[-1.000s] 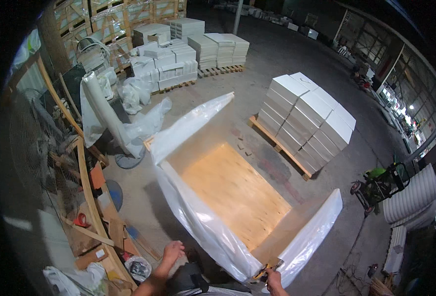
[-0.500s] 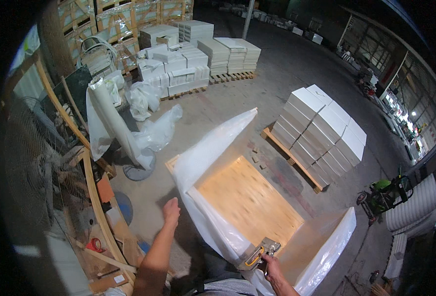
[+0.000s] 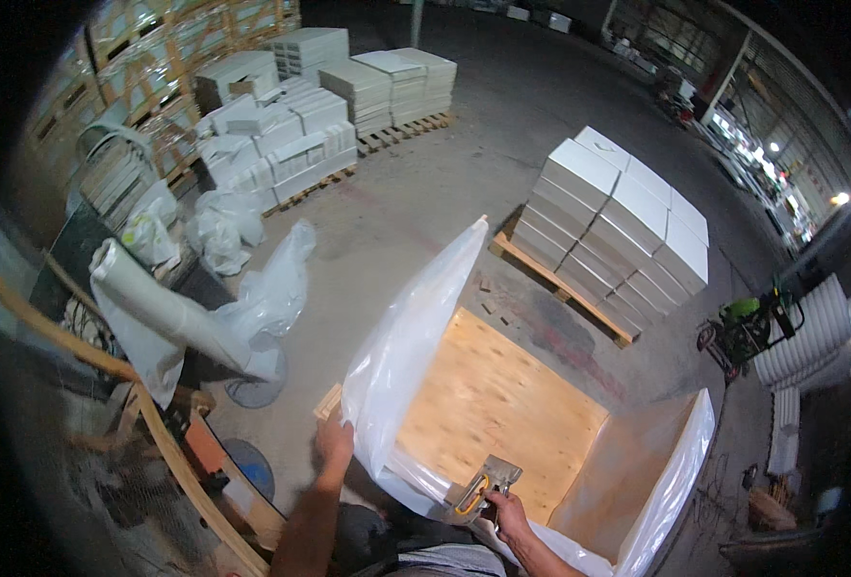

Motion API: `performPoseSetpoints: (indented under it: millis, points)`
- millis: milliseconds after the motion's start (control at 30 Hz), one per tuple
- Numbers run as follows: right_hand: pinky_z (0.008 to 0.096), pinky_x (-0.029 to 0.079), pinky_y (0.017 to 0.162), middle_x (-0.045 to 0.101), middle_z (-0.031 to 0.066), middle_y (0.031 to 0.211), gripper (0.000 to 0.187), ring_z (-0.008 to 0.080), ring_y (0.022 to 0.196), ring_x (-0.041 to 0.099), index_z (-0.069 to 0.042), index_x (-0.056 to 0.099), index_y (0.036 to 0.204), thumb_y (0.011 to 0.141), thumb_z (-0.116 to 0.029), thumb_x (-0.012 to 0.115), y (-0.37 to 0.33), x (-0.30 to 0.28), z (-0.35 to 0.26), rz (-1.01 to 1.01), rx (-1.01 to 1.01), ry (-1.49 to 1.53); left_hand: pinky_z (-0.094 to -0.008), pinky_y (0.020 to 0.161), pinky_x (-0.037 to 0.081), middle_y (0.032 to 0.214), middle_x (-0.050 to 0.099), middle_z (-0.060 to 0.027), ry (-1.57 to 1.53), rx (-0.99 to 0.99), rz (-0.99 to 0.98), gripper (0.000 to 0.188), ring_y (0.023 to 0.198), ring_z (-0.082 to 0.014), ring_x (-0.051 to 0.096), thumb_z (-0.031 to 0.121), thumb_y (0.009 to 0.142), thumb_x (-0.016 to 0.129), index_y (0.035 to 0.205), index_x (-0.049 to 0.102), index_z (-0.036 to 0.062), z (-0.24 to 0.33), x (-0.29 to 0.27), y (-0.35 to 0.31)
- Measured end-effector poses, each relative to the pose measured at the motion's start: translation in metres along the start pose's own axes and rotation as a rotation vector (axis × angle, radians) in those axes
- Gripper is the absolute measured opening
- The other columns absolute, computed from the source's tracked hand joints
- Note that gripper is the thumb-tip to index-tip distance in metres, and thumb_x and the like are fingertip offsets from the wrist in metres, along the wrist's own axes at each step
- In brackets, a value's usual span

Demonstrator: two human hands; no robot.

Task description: The person lines a wooden box with a large plastic sheet, smoothing it into the corners and stapling the edges to the wood. They then place a second plastic sheet over the top, tucking and stapling it to seal the box.

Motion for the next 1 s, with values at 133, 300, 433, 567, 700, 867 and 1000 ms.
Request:
performPoseSetpoints:
  millis: [133,300,433,567,700,867,1000]
  points:
    - [0.0399,0.059,0.073,0.067,0.0108,0.090,0.020,0.0234,0.078,0.067,0.001,0.064,0.099,0.091,-0.017,0.060,0.016,0.024,-0.003,0.089,0.018,-0.015,-0.0423,0.077,0.050,0.096,0.063,-0.0153,-0.352,0.075,-0.109,0.025,0.090,-0.0329,0.062,0.019,0.084,0.061,0.104,0.065,0.0043,-0.038,0.014,0.025]
    - [0.0358,0.051,0.068,0.062,0.0065,0.085,0.027,0.0184,0.076,0.060,0.002,0.063,0.102,0.088,-0.021,0.062,0.020,0.057,0.010,0.238,0.006,0.163,-0.0381,0.067,0.049,0.086,0.061,-0.0144,-0.970,-0.092,-0.230,0.016,0.081,-0.0269,0.060,0.008,0.087,0.054,0.097,0.062,-0.0012,-0.082,0.002,0.056]
    - [0.0372,0.052,0.070,0.065,0.0126,0.095,0.031,0.0229,0.081,0.063,0.008,0.061,0.105,0.087,-0.018,0.061,0.008,0.089,0.030,0.378,-0.005,0.315,-0.0300,0.045,0.045,0.081,0.059,-0.0101,-1.303,-0.483,-0.483,0.020,0.059,-0.0174,0.056,0.015,0.092,0.051,0.103,0.060,0.0007,-0.097,-0.006,0.090]
    - [0.0392,0.054,0.077,0.065,0.0139,0.099,0.033,0.0254,0.085,0.065,0.008,0.060,0.108,0.087,-0.018,0.060,-0.012,0.113,0.055,0.516,-0.013,0.386,-0.0277,0.036,0.036,0.072,0.054,-0.0065,-0.922,-0.507,-0.667,0.021,0.047,-0.0155,0.046,0.021,0.093,0.052,0.104,0.057,0.0038,-0.108,0.004,0.119]
    - [0.0384,0.054,0.080,0.065,0.0138,0.101,0.031,0.0227,0.090,0.064,0.004,0.062,0.109,0.090,-0.020,0.058,-0.043,0.134,0.087,0.508,-0.063,0.436,-0.0278,0.035,0.034,0.069,0.050,-0.0037,-0.848,-0.553,-0.782,0.016,0.045,-0.0152,0.044,0.021,0.094,0.052,0.100,0.056,0.0073,-0.118,0.043,0.127]
    - [0.0371,0.056,0.073,0.067,0.0115,0.096,0.029,0.0214,0.078,0.065,0.004,0.065,0.103,0.090,-0.022,0.062,-0.075,0.149,0.121,0.692,0.085,0.299,-0.0357,0.046,0.050,0.087,0.063,-0.0113,-0.839,-0.640,-0.899,0.019,0.062,-0.0251,0.062,0.018,0.092,0.051,0.105,0.058,0.0051,-0.122,0.093,0.141]
    - [0.0348,0.054,0.067,0.068,0.0058,0.087,0.023,0.0167,0.071,0.062,-0.002,0.068,0.096,0.089,-0.023,0.064,-0.092,0.157,0.137,0.746,0.010,0.504,-0.0443,0.054,0.056,0.095,0.067,-0.0125,-0.803,-0.704,-0.947,0.030,0.078,-0.0297,0.067,0.028,0.095,0.042,0.107,0.060,0.0062,-0.126,0.117,0.148]
Point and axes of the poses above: each hand's wrist, its own y-axis towards the middle knuckle, its own x-axis out of the palm, z = x × y, the point moved 4 cm from there along y, towards the middle knuckle
